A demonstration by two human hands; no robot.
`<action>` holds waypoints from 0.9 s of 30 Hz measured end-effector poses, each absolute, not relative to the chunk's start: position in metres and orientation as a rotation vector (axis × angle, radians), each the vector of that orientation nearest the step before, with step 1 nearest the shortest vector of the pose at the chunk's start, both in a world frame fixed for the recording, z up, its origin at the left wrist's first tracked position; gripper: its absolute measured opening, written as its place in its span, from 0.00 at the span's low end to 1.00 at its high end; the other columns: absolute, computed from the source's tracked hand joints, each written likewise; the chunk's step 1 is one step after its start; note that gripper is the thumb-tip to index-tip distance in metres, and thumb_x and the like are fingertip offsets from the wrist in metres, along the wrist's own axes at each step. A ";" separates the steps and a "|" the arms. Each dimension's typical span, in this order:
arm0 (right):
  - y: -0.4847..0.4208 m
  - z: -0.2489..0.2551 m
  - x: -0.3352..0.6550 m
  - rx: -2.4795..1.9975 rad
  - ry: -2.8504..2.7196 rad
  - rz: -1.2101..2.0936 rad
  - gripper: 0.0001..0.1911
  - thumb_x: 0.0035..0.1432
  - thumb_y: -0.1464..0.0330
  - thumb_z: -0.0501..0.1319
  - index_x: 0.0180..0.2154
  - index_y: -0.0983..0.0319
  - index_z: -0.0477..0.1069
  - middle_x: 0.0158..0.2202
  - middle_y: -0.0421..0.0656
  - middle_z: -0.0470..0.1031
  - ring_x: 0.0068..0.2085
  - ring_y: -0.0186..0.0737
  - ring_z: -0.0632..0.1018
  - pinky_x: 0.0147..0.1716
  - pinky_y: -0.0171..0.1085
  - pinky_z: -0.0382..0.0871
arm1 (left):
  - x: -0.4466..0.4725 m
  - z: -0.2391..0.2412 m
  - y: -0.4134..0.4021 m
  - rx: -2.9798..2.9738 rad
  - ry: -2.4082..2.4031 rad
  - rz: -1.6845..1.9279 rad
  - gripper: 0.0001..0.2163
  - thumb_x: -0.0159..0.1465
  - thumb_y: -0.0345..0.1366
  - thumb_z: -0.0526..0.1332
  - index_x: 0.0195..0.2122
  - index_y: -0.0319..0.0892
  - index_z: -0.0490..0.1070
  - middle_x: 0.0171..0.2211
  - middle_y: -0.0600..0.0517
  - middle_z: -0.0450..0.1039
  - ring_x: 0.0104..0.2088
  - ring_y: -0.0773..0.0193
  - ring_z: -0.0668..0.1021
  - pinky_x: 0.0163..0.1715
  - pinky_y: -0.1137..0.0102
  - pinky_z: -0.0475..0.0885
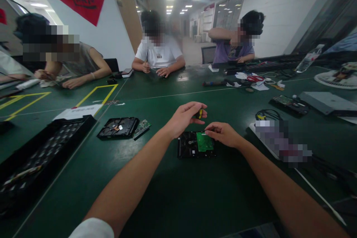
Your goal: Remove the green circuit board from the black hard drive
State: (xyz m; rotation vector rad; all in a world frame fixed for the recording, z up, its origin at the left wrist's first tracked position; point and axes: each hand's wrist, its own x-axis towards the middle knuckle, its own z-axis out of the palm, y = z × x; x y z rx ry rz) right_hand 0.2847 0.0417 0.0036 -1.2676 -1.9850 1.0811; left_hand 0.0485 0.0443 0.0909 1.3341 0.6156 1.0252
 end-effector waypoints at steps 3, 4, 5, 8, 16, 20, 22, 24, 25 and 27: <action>0.042 0.002 0.285 -1.265 -1.973 1.095 0.21 0.61 0.50 0.66 0.44 0.60 0.79 0.32 0.42 0.79 0.28 0.36 0.76 0.26 0.35 0.68 | 0.046 0.093 0.045 1.230 0.600 1.015 0.13 0.69 0.44 0.61 0.45 0.38 0.76 0.44 0.42 0.78 0.48 0.55 0.80 0.43 0.61 0.81; 0.043 0.002 0.285 -1.266 -1.972 1.098 0.21 0.61 0.50 0.66 0.44 0.59 0.79 0.33 0.42 0.80 0.28 0.36 0.76 0.27 0.35 0.69 | 0.045 0.094 0.045 1.237 0.626 1.022 0.12 0.68 0.43 0.62 0.44 0.38 0.76 0.44 0.42 0.78 0.48 0.55 0.80 0.42 0.62 0.81; 0.043 0.001 0.286 -1.269 -1.972 1.098 0.20 0.61 0.50 0.66 0.44 0.59 0.79 0.34 0.42 0.80 0.29 0.36 0.76 0.27 0.35 0.69 | 0.044 0.095 0.045 1.260 0.664 1.029 0.12 0.68 0.43 0.63 0.44 0.38 0.75 0.44 0.42 0.78 0.47 0.56 0.80 0.41 0.63 0.81; 0.044 0.000 0.286 -1.281 -1.978 1.093 0.20 0.62 0.50 0.66 0.44 0.59 0.79 0.34 0.42 0.80 0.28 0.36 0.76 0.27 0.35 0.69 | 0.043 0.095 0.045 1.376 0.801 1.065 0.14 0.65 0.45 0.67 0.42 0.39 0.74 0.40 0.45 0.77 0.40 0.60 0.79 0.33 0.68 0.79; 0.042 0.007 0.285 -1.274 -2.001 1.085 0.19 0.63 0.51 0.66 0.44 0.60 0.79 0.33 0.42 0.80 0.28 0.36 0.76 0.27 0.36 0.69 | 0.044 0.097 0.042 1.603 0.808 1.048 0.13 0.67 0.45 0.66 0.41 0.40 0.77 0.36 0.49 0.75 0.36 0.65 0.77 0.30 0.74 0.75; 0.041 0.006 0.285 -1.275 -1.992 1.090 0.19 0.62 0.51 0.66 0.44 0.60 0.79 0.33 0.43 0.80 0.29 0.37 0.76 0.27 0.36 0.69 | 0.044 0.095 0.043 1.546 0.666 1.013 0.14 0.66 0.42 0.68 0.47 0.40 0.74 0.42 0.45 0.78 0.44 0.60 0.80 0.33 0.72 0.77; 0.041 0.005 0.285 -1.278 -1.989 1.092 0.20 0.63 0.51 0.66 0.44 0.60 0.79 0.33 0.43 0.80 0.29 0.37 0.76 0.27 0.36 0.69 | 0.043 0.093 0.045 1.510 0.656 1.018 0.14 0.66 0.43 0.67 0.47 0.39 0.74 0.42 0.44 0.79 0.45 0.58 0.80 0.34 0.71 0.78; 0.042 0.003 0.285 -1.278 -1.983 1.094 0.20 0.63 0.50 0.66 0.45 0.60 0.78 0.33 0.42 0.80 0.29 0.36 0.76 0.27 0.35 0.68 | 0.043 0.092 0.046 1.425 0.644 1.026 0.15 0.68 0.45 0.65 0.46 0.38 0.75 0.43 0.43 0.78 0.47 0.56 0.80 0.38 0.67 0.80; 0.042 0.003 0.285 -1.276 -1.980 1.095 0.20 0.63 0.50 0.66 0.44 0.60 0.78 0.33 0.42 0.80 0.29 0.36 0.77 0.27 0.35 0.68 | 0.043 0.092 0.046 1.373 0.628 1.021 0.15 0.69 0.46 0.63 0.46 0.37 0.75 0.44 0.42 0.78 0.48 0.55 0.80 0.40 0.64 0.81; 0.042 0.003 0.285 -1.275 -1.981 1.095 0.20 0.63 0.51 0.66 0.44 0.60 0.78 0.32 0.42 0.80 0.28 0.36 0.76 0.27 0.35 0.68 | 0.042 0.093 0.046 1.297 0.604 0.995 0.16 0.70 0.47 0.62 0.46 0.37 0.76 0.46 0.40 0.78 0.51 0.52 0.80 0.43 0.60 0.81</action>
